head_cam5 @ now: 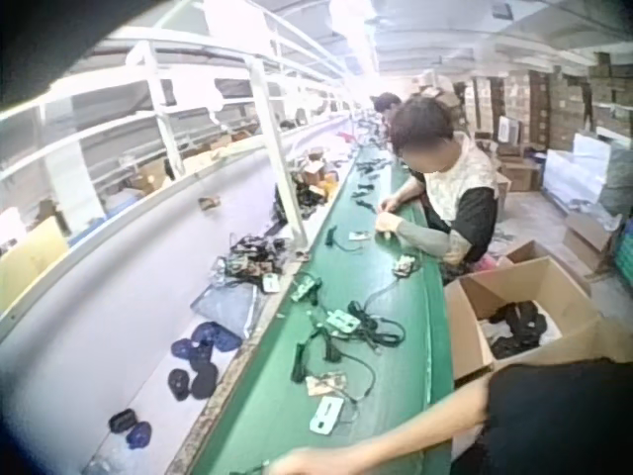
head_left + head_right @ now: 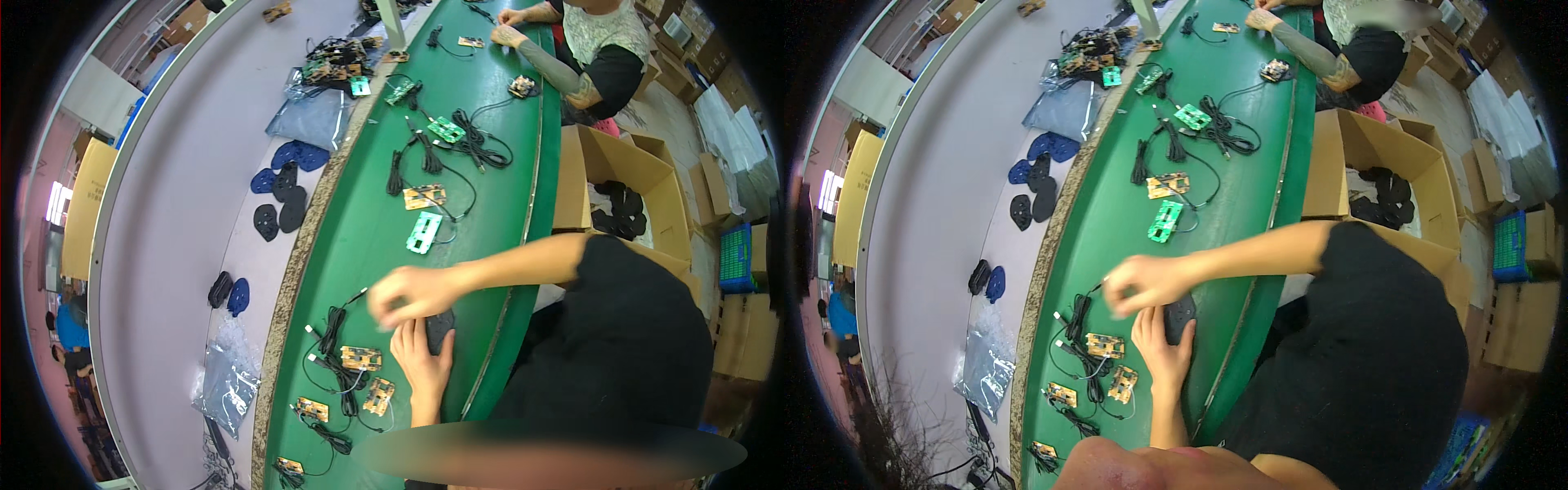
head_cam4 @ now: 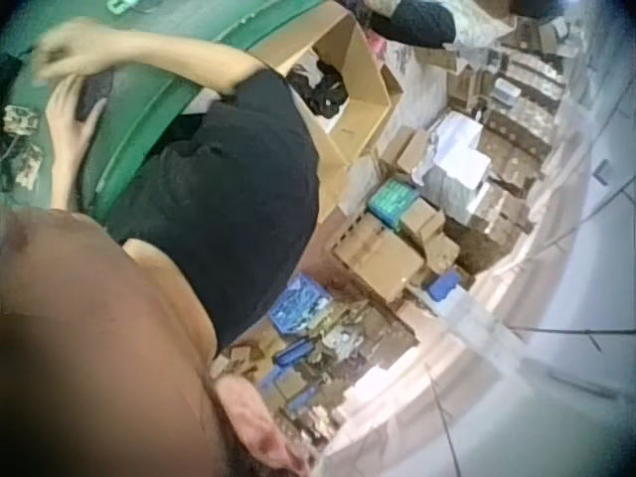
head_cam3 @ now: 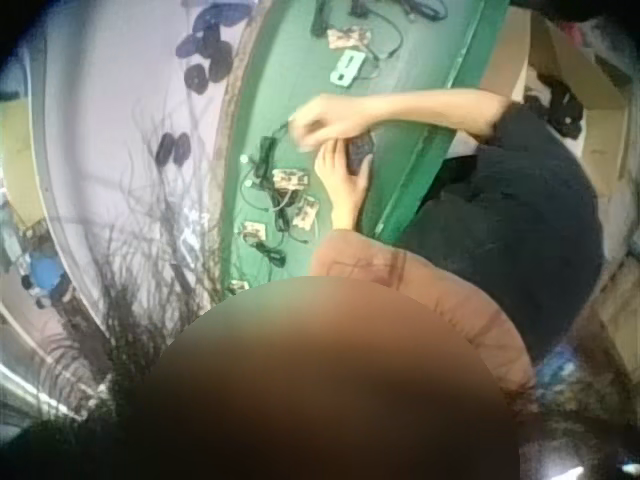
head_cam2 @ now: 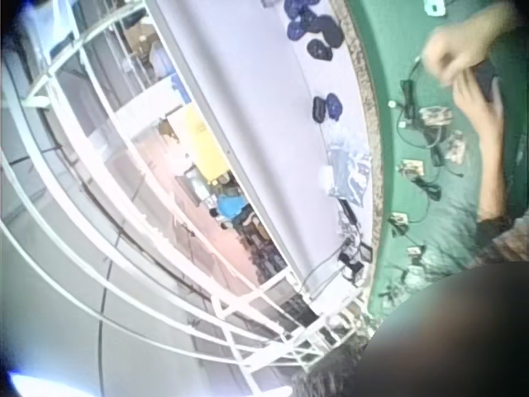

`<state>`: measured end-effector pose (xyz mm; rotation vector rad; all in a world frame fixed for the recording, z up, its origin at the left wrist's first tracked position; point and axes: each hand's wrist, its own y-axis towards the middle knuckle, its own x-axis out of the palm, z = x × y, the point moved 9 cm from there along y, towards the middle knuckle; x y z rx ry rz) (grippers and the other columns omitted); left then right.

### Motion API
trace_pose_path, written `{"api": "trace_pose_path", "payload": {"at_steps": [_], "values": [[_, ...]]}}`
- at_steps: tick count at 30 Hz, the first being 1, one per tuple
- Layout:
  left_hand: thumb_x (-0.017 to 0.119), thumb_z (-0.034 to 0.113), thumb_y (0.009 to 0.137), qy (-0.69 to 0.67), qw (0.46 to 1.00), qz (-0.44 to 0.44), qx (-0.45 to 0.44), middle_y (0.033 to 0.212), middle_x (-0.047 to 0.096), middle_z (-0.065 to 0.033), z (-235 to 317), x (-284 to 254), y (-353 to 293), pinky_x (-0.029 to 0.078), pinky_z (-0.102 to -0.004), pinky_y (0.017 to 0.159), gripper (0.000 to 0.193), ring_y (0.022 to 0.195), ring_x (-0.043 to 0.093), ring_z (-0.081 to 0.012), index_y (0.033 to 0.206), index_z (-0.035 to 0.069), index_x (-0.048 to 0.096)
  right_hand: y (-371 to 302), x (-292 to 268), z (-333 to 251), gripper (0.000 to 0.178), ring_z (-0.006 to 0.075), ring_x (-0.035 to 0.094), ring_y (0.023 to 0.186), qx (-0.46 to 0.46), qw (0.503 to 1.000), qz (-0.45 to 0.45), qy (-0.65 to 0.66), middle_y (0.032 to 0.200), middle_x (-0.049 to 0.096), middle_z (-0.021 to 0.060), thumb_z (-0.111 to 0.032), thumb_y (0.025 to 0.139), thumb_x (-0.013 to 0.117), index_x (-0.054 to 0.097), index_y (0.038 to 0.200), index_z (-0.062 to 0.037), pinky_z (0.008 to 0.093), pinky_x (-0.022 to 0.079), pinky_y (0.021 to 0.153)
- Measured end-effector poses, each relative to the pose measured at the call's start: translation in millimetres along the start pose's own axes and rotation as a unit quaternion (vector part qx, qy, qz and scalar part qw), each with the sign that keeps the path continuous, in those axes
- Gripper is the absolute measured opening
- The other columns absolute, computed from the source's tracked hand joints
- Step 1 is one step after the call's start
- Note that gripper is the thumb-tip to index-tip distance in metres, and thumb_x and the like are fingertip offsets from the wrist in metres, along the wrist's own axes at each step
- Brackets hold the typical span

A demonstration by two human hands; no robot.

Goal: The person assembles computer mice by hand, fitting circuit boards, wires, and plastic components into plastic casings on a production line.

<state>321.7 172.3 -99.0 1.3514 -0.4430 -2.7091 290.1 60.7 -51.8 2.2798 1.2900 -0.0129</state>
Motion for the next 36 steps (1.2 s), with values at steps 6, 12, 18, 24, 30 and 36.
{"api": "trace_pose_path", "payload": {"at_steps": [6, 12, 18, 24, 30, 36], "values": [[0.084, 0.02, 0.073, -0.029, 0.999, -0.041, 0.005, 0.138, 0.058, -0.0155, 34, 29, 16, 0.035, -0.0469, 0.109, 0.071, 0.126, 0.051, -0.036, 0.136, 0.001, 0.055, -169, -115, 6, 0.011, 0.0188, 0.065, 0.089, 0.243, 0.956, 0.152, -0.061, 0.094, 0.068, 0.0072, -0.01, 0.088, 0.072, 0.068, 0.091, -0.0009, 0.0322, 0.051, 0.078], [0.09, 0.017, 0.063, -0.068, 0.996, -0.034, 0.036, 0.133, 0.057, -0.0179, 44, 48, 75, 0.039, -0.0456, 0.105, 0.091, 0.12, 0.053, -0.0355, 0.143, 0.002, 0.049, -150, -112, -14, 0.013, 0.0295, 0.062, 0.088, 0.075, 0.971, 0.094, -0.207, 0.093, 0.063, 0.0089, -0.012, 0.087, 0.071, 0.063, 0.089, -0.0022, 0.0406, 0.05, 0.079], [0.09, 0.028, 0.067, -0.012, 0.999, -0.024, 0.016, 0.127, 0.058, -0.0146, 43, 48, 62, 0.04, -0.0436, 0.103, 0.088, 0.119, 0.052, -0.033, 0.141, 0.002, 0.051, -133, -85, -7, 0.011, 0.0235, 0.059, 0.089, 0.034, 0.956, 0.028, -0.289, 0.09, 0.06, 0.0043, -0.017, 0.086, 0.071, 0.066, 0.088, -0.0072, 0.0377, 0.045, 0.078], [0.09, 0.026, 0.066, -0.017, 1.0, -0.008, 0.007, 0.125, 0.06, -0.0151, 43, 48, 61, 0.041, -0.0445, 0.103, 0.084, 0.119, 0.053, -0.0334, 0.138, 0.002, 0.054, -128, -79, 13, 0.012, 0.0222, 0.056, 0.089, 0.089, 0.952, 0.023, -0.292, 0.09, 0.06, 0.0018, -0.021, 0.085, 0.071, 0.07, 0.089, -0.0092, 0.038, 0.042, 0.079], [0.089, 0.022, 0.069, -0.067, 0.998, 0.006, 0.016, 0.129, 0.058, -0.0172, 43, 43, 66, 0.04, -0.0441, 0.106, 0.079, 0.121, 0.053, -0.0344, 0.137, 0.001, 0.055, -127, -83, 10, 0.014, 0.0227, 0.053, 0.084, 0.077, 0.946, 0.051, -0.31, 0.088, 0.058, 0.0008, -0.021, 0.083, 0.072, 0.069, 0.091, -0.0097, 0.0375, 0.04, 0.076], [0.082, 0.03, 0.078, 0.0, 0.995, 0.097, -0.013, 0.141, 0.05, -0.0218, 13, 23, 113, 0.037, -0.0487, 0.109, 0.078, 0.129, 0.047, -0.0391, 0.142, 0.002, 0.049, -124, -165, 3, 0.026, 0.0303, 0.06, 0.109, 0.088, 0.936, 0.228, -0.255, 0.11, 0.066, 0.0117, -0.025, 0.086, 0.071, 0.069, 0.105, -0.006, 0.0443, 0.046, 0.098]]}}
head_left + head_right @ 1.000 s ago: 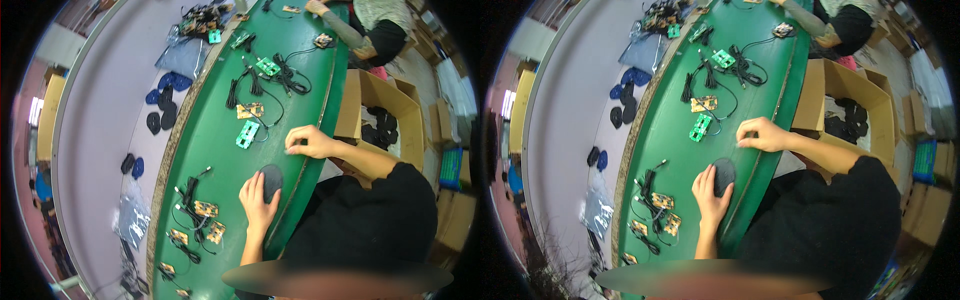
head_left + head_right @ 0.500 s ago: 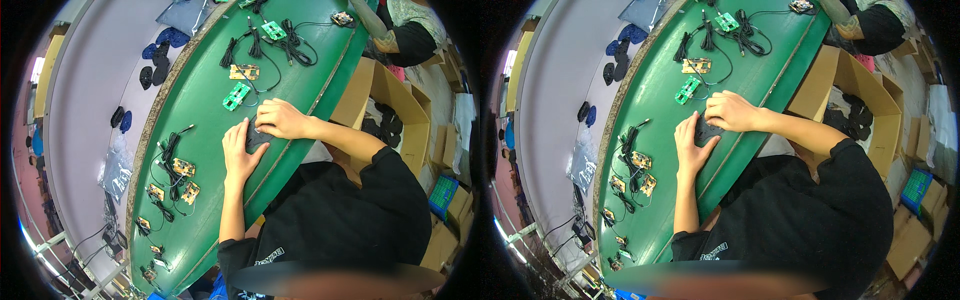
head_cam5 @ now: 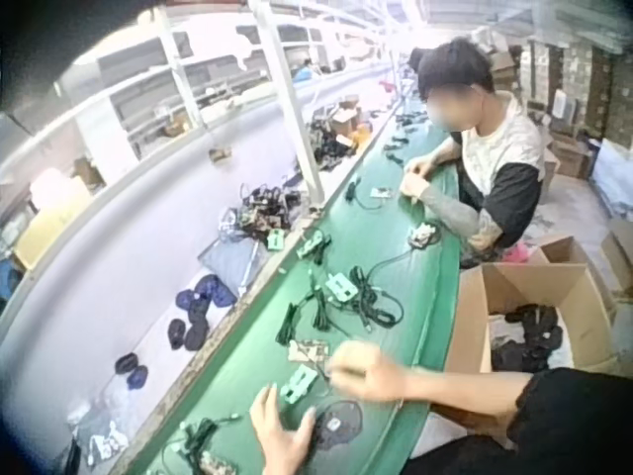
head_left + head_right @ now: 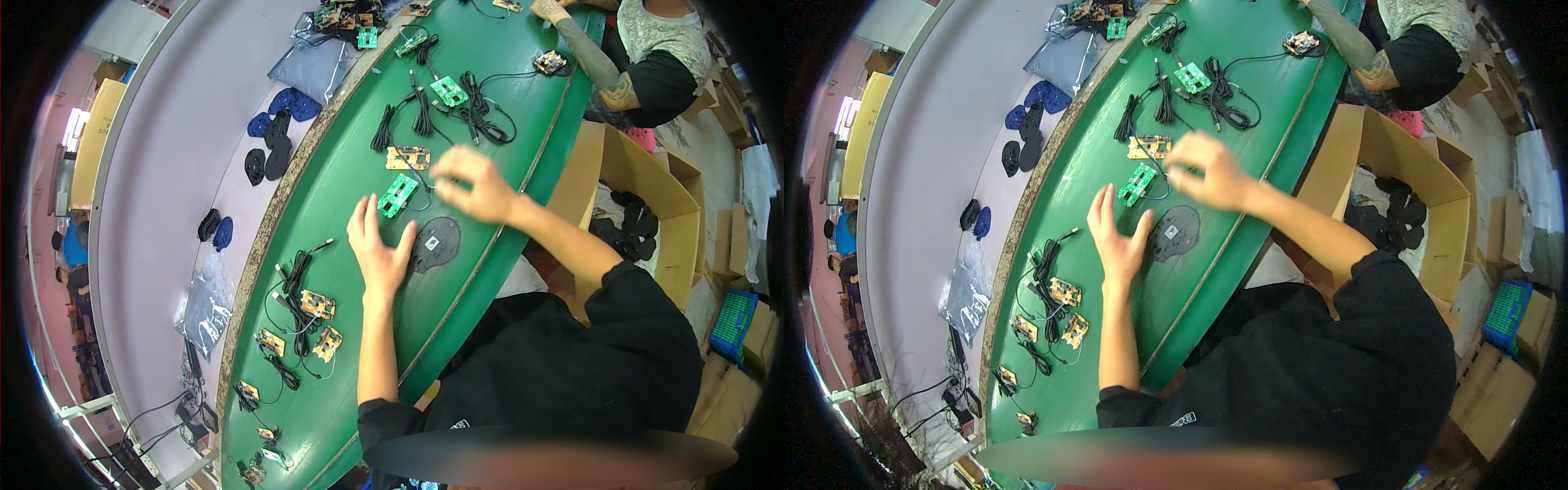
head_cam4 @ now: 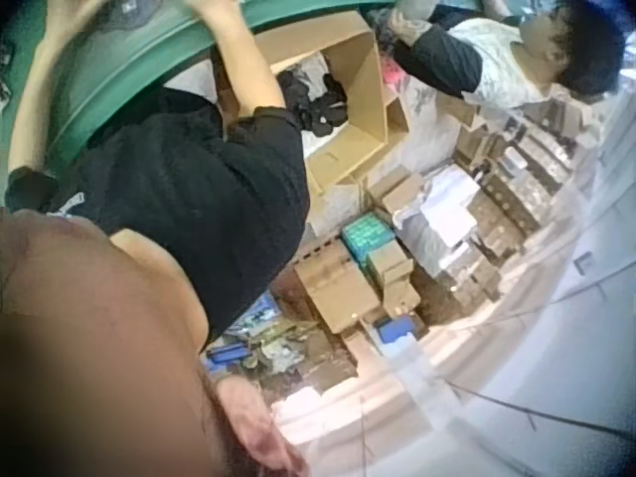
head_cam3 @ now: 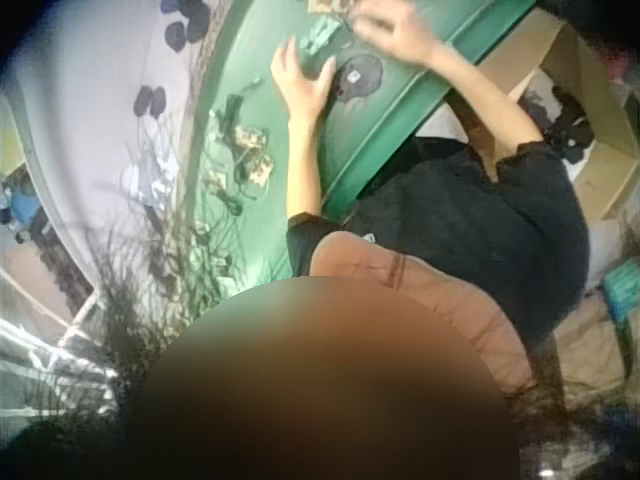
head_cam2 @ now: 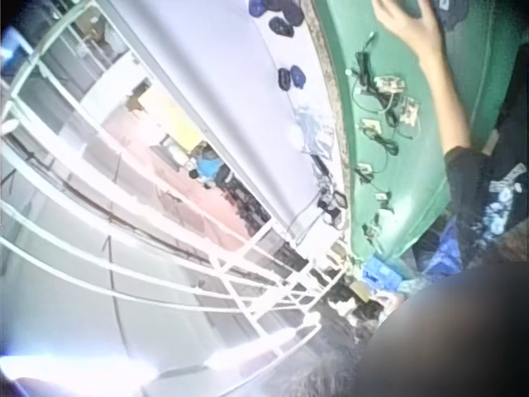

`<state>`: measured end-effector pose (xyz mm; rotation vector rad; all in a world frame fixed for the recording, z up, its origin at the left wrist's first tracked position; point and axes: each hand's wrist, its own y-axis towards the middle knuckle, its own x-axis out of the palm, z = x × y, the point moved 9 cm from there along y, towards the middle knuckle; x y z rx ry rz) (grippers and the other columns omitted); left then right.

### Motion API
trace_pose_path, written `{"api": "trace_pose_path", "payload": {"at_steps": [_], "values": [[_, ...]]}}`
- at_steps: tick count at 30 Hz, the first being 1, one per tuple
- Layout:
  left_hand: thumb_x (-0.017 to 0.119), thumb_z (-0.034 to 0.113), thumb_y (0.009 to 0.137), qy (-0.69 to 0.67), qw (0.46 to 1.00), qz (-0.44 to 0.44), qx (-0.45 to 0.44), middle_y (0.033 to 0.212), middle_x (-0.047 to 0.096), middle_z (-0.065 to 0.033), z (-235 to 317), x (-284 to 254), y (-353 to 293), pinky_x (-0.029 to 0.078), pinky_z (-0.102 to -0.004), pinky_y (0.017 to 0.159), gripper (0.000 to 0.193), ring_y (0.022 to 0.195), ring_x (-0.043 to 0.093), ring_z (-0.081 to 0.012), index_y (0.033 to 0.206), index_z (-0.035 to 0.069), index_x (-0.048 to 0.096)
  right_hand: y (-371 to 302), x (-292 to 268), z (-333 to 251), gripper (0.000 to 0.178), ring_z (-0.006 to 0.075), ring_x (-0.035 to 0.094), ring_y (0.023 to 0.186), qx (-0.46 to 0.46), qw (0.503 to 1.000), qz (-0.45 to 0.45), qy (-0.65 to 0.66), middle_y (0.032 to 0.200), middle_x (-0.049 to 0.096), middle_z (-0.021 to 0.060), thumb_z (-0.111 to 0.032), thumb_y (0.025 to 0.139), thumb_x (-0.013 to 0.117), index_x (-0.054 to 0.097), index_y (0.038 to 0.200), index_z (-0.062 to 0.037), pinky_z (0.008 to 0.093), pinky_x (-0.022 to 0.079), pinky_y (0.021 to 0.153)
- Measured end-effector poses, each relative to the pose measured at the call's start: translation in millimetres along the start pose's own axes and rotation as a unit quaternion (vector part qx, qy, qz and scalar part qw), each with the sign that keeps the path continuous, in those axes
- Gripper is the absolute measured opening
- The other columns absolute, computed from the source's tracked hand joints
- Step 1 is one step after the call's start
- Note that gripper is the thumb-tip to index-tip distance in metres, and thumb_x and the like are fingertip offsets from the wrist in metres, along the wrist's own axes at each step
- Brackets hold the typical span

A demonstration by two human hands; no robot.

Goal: The person assembles computer mice by hand, fitting circuit boards, wires, and plastic components into plastic casings on a production line.

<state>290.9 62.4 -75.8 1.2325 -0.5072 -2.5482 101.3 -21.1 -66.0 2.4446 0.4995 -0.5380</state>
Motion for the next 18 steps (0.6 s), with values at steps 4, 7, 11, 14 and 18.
{"api": "trace_pose_path", "payload": {"at_steps": [4, 7, 11, 14, 18], "values": [[0.081, 0.031, 0.077, 0.092, 0.988, -0.095, 0.075, 0.131, 0.058, -0.0176, 18, 39, 42, 0.043, -0.0485, 0.101, 0.075, 0.12, 0.054, -0.0374, 0.14, 0.003, 0.051, 79, -50, 63, 0.054, 0.0307, 0.055, 0.12, 0.023, 0.926, 0.126, -0.354, 0.129, 0.058, 0.0136, -0.028, 0.086, 0.072, 0.056, 0.134, -0.0094, 0.0473, 0.038, 0.104], [0.077, 0.023, 0.079, 0.064, 0.991, -0.118, 0.008, 0.121, 0.063, -0.0154, -8, 37, 40, 0.047, -0.0456, 0.095, 0.062, 0.11, 0.059, -0.0359, 0.134, 0.003, 0.057, 106, -41, 109, 0.066, 0.0298, 0.053, 0.121, 0.149, 0.911, -0.094, -0.372, 0.131, 0.055, 0.0139, -0.027, 0.081, 0.074, 0.052, 0.141, -0.0127, 0.0506, 0.036, 0.102], [0.071, 0.018, 0.083, 0.137, 0.988, 0.005, -0.074, 0.11, 0.064, -0.019, -61, -33, -5, 0.049, -0.0456, 0.091, 0.048, 0.104, 0.061, -0.0372, 0.126, 0.0, 0.061, 106, -63, 113, 0.071, 0.0313, 0.056, 0.122, 0.183, 0.903, -0.141, -0.363, 0.128, 0.06, 0.0151, -0.028, 0.076, 0.076, 0.053, 0.141, -0.011, 0.0506, 0.04, 0.101], [0.072, 0.028, 0.087, 0.188, 0.967, 0.072, -0.154, 0.111, 0.064, -0.0213, -90, -79, -38, 0.048, -0.0467, 0.091, 0.052, 0.104, 0.06, -0.0388, 0.126, -0.004, 0.06, 111, -75, 129, 0.071, 0.0336, 0.059, 0.121, 0.228, 0.906, -0.136, -0.331, 0.129, 0.063, 0.0179, -0.031, 0.074, 0.079, 0.057, 0.138, -0.0085, 0.0485, 0.045, 0.101], [0.073, 0.032, 0.089, 0.188, 0.96, 0.126, -0.166, 0.126, 0.054, -0.0246, -90, -108, -66, 0.042, -0.0478, 0.096, 0.06, 0.115, 0.052, -0.0405, 0.133, -0.005, 0.056, 124, -74, 124, 0.075, 0.035, 0.061, 0.121, 0.269, 0.9, -0.145, -0.31, 0.129, 0.065, 0.019, -0.035, 0.071, 0.082, 0.058, 0.136, -0.0063, 0.0444, 0.049, 0.1]]}}
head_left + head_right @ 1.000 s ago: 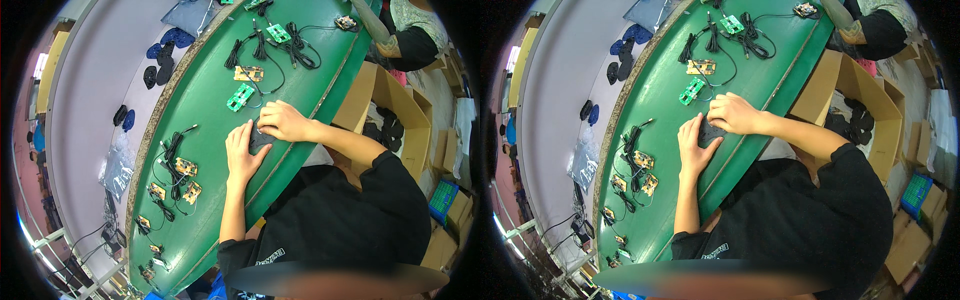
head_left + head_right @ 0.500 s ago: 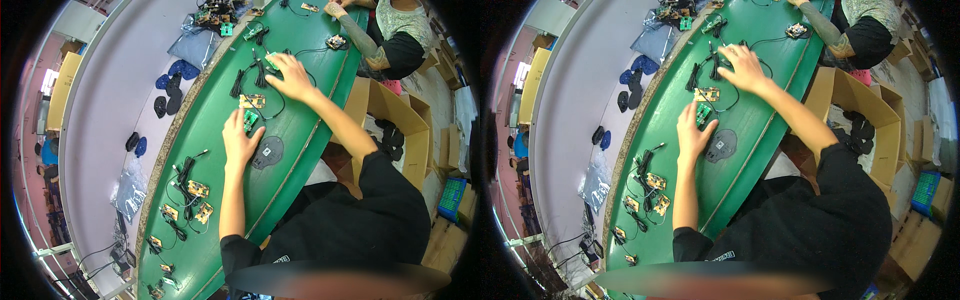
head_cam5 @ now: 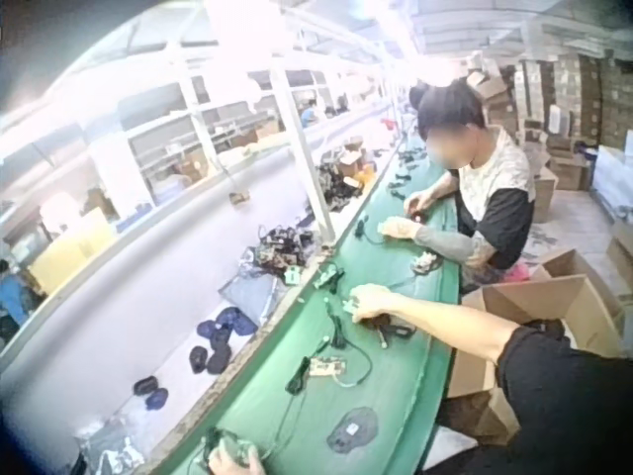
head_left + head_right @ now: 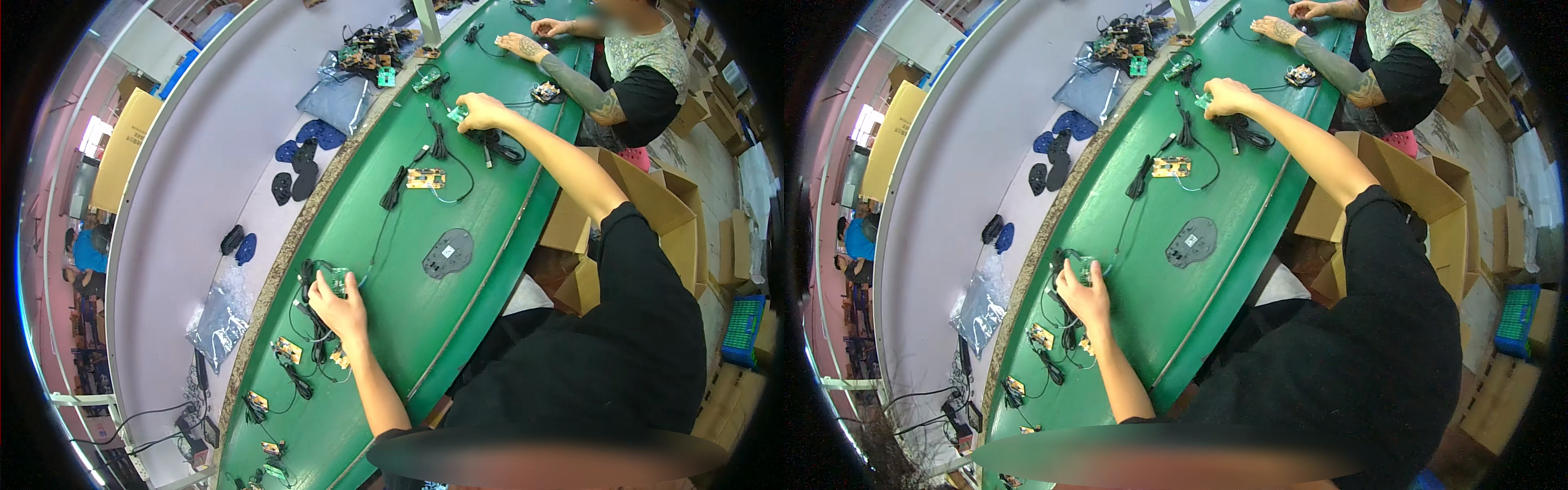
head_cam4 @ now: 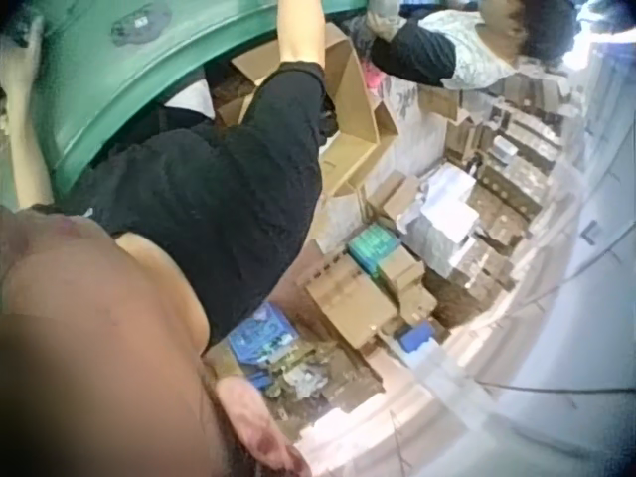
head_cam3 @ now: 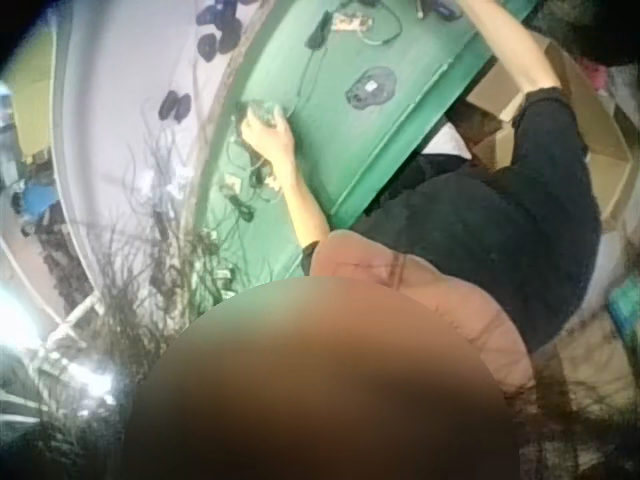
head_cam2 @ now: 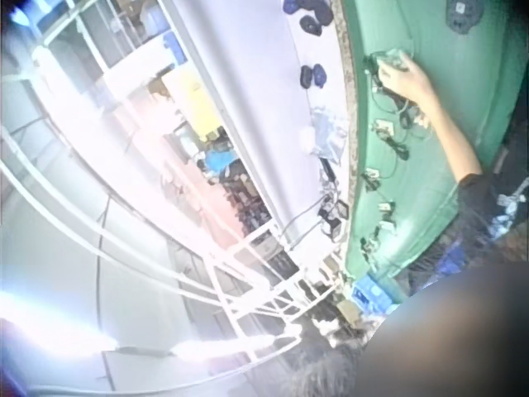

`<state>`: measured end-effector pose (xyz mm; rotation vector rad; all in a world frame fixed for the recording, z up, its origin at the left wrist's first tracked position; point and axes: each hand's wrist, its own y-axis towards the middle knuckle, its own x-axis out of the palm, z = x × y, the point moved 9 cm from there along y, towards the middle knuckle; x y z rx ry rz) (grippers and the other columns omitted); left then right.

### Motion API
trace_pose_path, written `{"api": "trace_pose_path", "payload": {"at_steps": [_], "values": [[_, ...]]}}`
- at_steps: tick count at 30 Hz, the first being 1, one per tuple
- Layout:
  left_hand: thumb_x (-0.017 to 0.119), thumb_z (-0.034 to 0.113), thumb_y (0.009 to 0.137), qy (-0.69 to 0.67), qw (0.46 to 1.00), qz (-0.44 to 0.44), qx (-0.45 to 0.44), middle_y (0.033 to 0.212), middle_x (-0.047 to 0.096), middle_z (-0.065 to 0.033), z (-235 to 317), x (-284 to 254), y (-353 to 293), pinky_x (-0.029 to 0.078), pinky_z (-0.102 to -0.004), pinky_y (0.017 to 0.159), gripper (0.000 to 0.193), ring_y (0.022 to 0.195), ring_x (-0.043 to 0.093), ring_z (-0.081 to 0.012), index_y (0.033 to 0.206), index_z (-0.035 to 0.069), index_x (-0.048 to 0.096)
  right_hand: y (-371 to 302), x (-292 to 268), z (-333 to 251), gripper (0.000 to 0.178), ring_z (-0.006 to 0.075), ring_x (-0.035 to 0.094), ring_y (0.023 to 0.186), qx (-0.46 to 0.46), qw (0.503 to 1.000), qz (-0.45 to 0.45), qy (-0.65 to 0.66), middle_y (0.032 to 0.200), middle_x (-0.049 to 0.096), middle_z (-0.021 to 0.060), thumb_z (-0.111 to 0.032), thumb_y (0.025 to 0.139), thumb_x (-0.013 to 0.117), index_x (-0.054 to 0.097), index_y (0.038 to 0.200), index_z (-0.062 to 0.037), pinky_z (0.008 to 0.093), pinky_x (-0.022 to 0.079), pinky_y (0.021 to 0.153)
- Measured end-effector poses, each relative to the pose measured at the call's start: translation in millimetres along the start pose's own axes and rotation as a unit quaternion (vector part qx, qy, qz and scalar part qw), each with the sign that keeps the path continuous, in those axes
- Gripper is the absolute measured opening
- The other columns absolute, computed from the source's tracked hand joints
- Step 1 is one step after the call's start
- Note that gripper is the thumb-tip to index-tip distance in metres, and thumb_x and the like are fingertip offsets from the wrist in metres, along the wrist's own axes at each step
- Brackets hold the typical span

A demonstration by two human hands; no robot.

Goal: The person assembles computer mice by hand, fitting circuit boards, wires, and plastic components into plastic casings on a production line.

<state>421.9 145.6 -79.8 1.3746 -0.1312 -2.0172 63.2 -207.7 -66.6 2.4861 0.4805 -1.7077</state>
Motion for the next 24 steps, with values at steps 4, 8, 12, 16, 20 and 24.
{"api": "trace_pose_path", "payload": {"at_steps": [4, 8, 12, 16, 20, 24], "values": [[0.075, 0.03, 0.087, -0.041, 0.996, 0.036, 0.075, 0.131, 0.052, -0.0216, 39, -23, -14, 0.039, -0.0482, 0.102, 0.064, 0.121, 0.049, -0.0373, 0.138, -0.002, 0.053, -20, -83, 2, 0.071, 0.0277, 0.068, 0.098, -0.065, 0.966, 0.206, 0.142, 0.109, 0.071, 0.0156, -0.038, 0.07, 0.083, 0.063, 0.131, -0.0062, 0.0387, 0.053, 0.087], [0.075, 0.026, 0.089, -0.14, 0.985, 0.031, 0.099, 0.131, 0.052, -0.0196, 60, -27, -13, 0.038, -0.0462, 0.105, 0.058, 0.123, 0.049, -0.0364, 0.137, 0.0, 0.055, -49, -148, -36, 0.062, 0.0096, 0.061, 0.082, -0.186, 0.889, 0.216, 0.358, 0.094, 0.068, 0.0047, -0.027, 0.081, 0.078, 0.06, 0.134, 0.0011, 0.0232, 0.05, 0.072], [0.074, 0.024, 0.089, -0.232, 0.967, 0.016, 0.1, 0.13, 0.053, -0.0195, 78, -25, -2, 0.041, -0.043, 0.103, 0.054, 0.123, 0.051, -0.0344, 0.134, -0.001, 0.056, -76, -190, -93, 0.061, 0.01, 0.061, 0.087, -0.214, 0.887, 0.179, 0.367, 0.099, 0.065, 0.0037, -0.025, 0.089, 0.068, 0.052, 0.141, 0.0026, 0.026, 0.051, 0.074], [0.074, 0.02, 0.088, -0.292, 0.95, 0.009, 0.108, 0.13, 0.052, -0.0199, 99, -31, 2, 0.042, -0.0439, 0.104, 0.055, 0.122, 0.052, -0.035, 0.136, 0.0, 0.056, -94, -205, -159, 0.054, 0.0136, 0.059, 0.093, -0.304, 0.827, 0.014, 0.473, 0.108, 0.059, 0.0041, -0.015, 0.092, 0.052, 0.047, 0.143, 0.0032, 0.0325, 0.051, 0.083], [0.073, 0.02, 0.089, -0.321, 0.935, 0.071, 0.136, 0.129, 0.056, -0.0185, 126, -65, 12, 0.043, -0.0419, 0.102, 0.05, 0.121, 0.054, -0.0315, 0.132, -0.001, 0.058, -152, -226, -227, 0.052, 0.0147, 0.059, 0.089, -0.429, 0.753, -0.092, 0.49, 0.113, 0.058, 0.0069, -0.015, 0.093, 0.05, 0.048, 0.142, 0.0034, 0.0324, 0.051, 0.085], [0.069, 0.019, 0.092, -0.371, 0.899, 0.133, 0.19, 0.131, 0.057, -0.0169, 158, -123, 42, 0.042, -0.0417, 0.103, 0.053, 0.121, 0.055, -0.0258, 0.138, -0.002, 0.053, -227, -219, -312, 0.055, 0.0103, 0.056, 0.089, -0.498, 0.766, -0.118, 0.389, 0.111, 0.056, 0.0043, -0.012, 0.089, 0.059, 0.05, 0.142, 0.0024, 0.025, 0.05, 0.08]]}}
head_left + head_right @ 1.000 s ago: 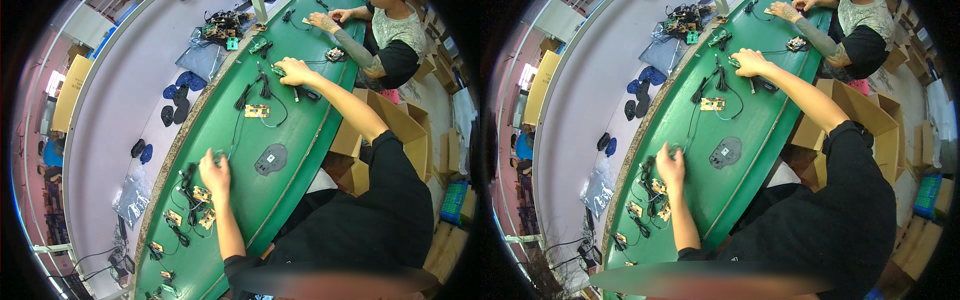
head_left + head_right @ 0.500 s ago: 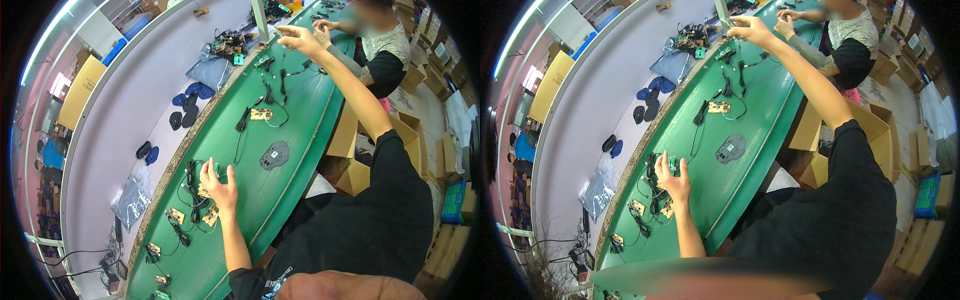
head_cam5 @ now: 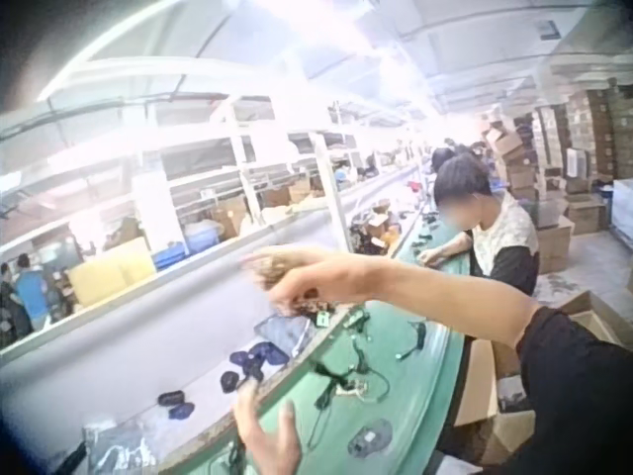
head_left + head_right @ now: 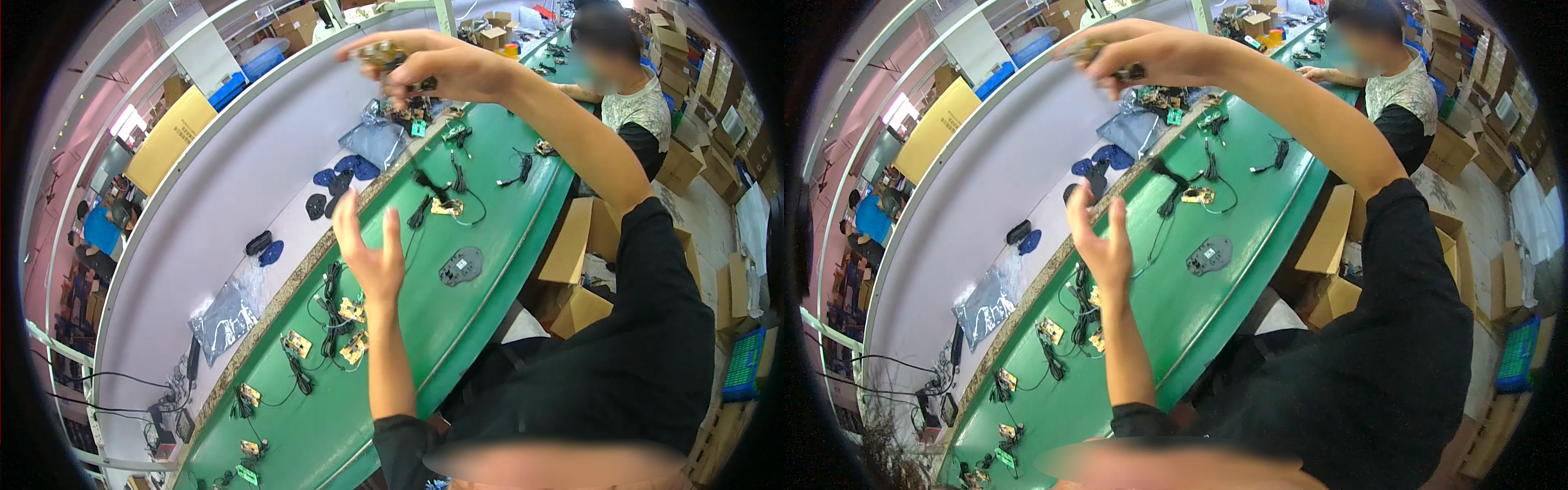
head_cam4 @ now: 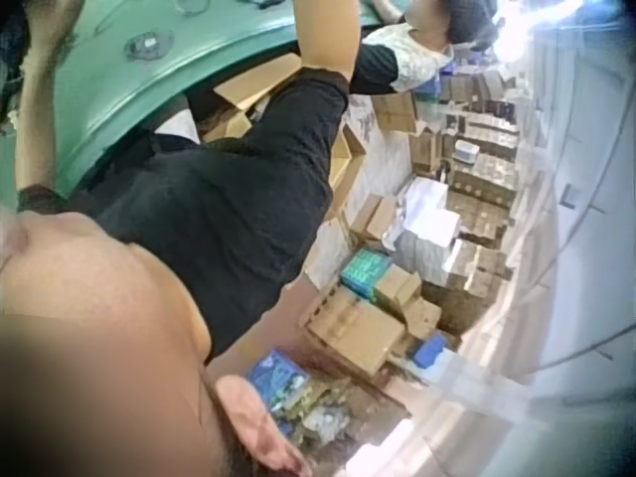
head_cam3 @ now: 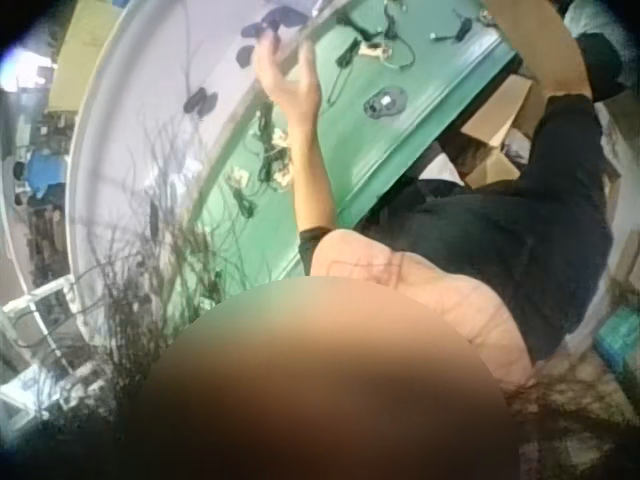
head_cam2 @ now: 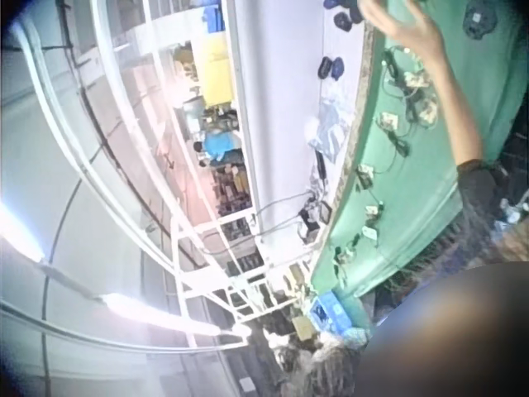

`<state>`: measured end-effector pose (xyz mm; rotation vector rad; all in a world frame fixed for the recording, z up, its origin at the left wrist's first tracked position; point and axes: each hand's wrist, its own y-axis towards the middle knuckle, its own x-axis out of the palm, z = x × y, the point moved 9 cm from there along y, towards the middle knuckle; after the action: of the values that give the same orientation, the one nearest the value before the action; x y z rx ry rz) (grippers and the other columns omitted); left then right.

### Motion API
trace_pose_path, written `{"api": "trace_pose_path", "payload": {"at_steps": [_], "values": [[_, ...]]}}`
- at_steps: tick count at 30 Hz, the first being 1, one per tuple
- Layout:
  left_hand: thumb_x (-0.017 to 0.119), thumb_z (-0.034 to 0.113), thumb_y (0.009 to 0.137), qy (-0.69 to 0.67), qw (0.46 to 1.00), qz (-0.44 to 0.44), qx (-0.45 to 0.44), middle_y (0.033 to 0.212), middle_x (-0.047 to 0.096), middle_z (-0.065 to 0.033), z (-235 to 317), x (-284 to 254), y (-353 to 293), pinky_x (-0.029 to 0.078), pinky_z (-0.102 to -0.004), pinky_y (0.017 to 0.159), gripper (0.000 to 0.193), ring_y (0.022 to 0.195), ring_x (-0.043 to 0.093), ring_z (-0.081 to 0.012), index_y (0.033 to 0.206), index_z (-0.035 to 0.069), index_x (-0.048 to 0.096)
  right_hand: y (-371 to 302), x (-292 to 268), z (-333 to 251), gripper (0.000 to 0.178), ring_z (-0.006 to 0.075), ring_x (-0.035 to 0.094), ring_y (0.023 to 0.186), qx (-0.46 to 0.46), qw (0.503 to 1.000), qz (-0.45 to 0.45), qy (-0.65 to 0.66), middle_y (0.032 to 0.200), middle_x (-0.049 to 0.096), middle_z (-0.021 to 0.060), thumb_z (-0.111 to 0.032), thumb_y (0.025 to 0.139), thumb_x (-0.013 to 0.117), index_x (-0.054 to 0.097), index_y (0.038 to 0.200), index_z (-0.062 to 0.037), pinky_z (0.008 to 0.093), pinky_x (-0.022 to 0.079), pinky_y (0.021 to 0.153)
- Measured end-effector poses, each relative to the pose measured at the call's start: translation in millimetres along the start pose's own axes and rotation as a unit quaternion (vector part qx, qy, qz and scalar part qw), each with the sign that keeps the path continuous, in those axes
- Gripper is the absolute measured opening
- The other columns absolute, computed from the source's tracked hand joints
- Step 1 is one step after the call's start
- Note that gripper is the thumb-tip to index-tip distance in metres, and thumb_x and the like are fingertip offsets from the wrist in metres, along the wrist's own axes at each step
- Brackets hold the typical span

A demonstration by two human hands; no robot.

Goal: The person assembles computer mice by hand, fitting circuit boards, wires, and plastic components into plastic casings on a production line.

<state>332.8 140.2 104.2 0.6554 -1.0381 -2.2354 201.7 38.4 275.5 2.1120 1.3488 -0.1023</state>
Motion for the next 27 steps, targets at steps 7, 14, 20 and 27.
{"api": "trace_pose_path", "payload": {"at_steps": [7, 14, 20, 27], "values": [[0.049, 0.02, 0.107, -0.264, 0.926, -0.185, -0.197, 0.07, 0.047, 0.0023, 25, -6, -17, 0.027, -0.0203, 0.044, 0.024, 0.055, 0.039, -0.0042, 0.099, 0.0, 0.06, -47, 81, 6, 0.034, 0.013, 0.061, 0.097, -0.036, 0.997, 0.01, -0.068, 0.106, 0.068, 0.007, -0.023, 0.096, 0.064, 0.064, 0.121, -0.0003, 0.0297, 0.051, 0.087], [0.051, 0.022, 0.106, -0.218, 0.771, -0.437, -0.41, 0.076, 0.05, 0.0052, -30, 48, -197, 0.035, -0.0208, 0.057, 0.027, 0.065, 0.042, -0.0037, 0.112, 0.0, 0.066, -294, 169, 249, 0.008, 0.0153, 0.065, 0.089, 0.285, 0.91, 0.248, 0.172, 0.095, 0.066, 0.0068, -0.006, 0.095, 0.064, 0.064, 0.1, -0.0001, 0.0308, 0.052, 0.078], [0.053, 0.012, 0.103, -0.239, 0.726, -0.478, -0.434, 0.103, 0.064, -0.0091, -32, 55, -214, 0.049, -0.0299, 0.085, 0.025, 0.093, 0.06, -0.0152, 0.115, -0.005, 0.066, -254, 190, 165, 0.071, 0.0301, 0.06, 0.11, 0.147, 0.946, 0.071, -0.279, 0.116, 0.063, 0.0145, -0.036, 0.079, 0.082, 0.054, 0.134, -0.0009, 0.0445, 0.043, 0.098], [0.058, 0.015, 0.101, -0.209, 0.738, -0.461, -0.447, 0.092, 0.064, 0.0033, -33, 43, -213, 0.046, -0.0242, 0.073, 0.023, 0.082, 0.052, -0.0063, 0.117, 0.001, 0.068, -255, 218, 180, 0.098, 0.0323, 0.058, 0.104, 0.165, 0.93, -0.075, -0.321, 0.105, 0.061, 0.0157, -0.027, 0.078, 0.074, 0.022, 0.154, 0.0071, 0.049, 0.039, 0.097]]}}
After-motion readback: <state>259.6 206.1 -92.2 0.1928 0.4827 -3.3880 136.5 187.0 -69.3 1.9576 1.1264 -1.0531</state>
